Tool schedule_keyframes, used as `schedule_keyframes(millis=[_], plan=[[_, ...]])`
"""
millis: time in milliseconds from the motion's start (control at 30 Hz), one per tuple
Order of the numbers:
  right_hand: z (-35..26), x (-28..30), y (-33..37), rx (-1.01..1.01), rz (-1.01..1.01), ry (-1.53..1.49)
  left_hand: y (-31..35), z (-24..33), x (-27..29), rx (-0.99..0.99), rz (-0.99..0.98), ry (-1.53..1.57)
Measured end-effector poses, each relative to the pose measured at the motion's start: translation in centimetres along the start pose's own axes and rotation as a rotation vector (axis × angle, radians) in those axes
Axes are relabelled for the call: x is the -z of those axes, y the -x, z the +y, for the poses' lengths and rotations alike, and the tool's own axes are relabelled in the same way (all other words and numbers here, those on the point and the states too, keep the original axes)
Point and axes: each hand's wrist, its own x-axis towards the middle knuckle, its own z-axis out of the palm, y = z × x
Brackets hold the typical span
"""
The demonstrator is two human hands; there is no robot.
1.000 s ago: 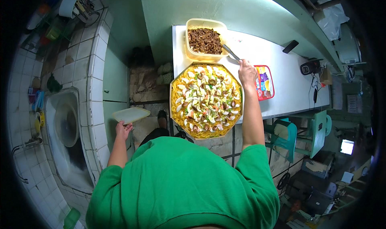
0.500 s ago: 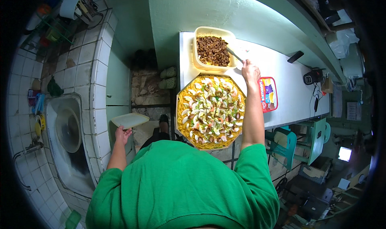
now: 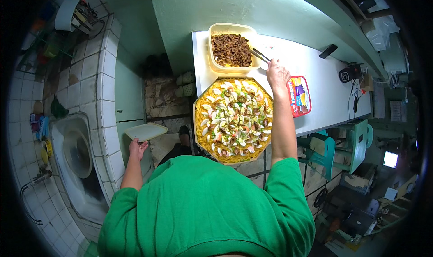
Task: The person uses tongs to transfer cooked meat from a yellow container onto a pizza base topped with sauce, cheese, and vegetables. The person repeatedly scoops meat and distributes it across the pizza surface.
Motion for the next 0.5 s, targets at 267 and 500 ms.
schedule_keyframes(millis=[267,500], plan=[[-3.2,-2.4,-3.1,0.072,0.015,-0.083,0.4,-0.6,1.0,0.014,-0.028,0.036],[-2.6,-1.1,-2.9,0.047,0.054,-0.146,0.7,-1.5,2.7,0.013,0.079,0.063]])
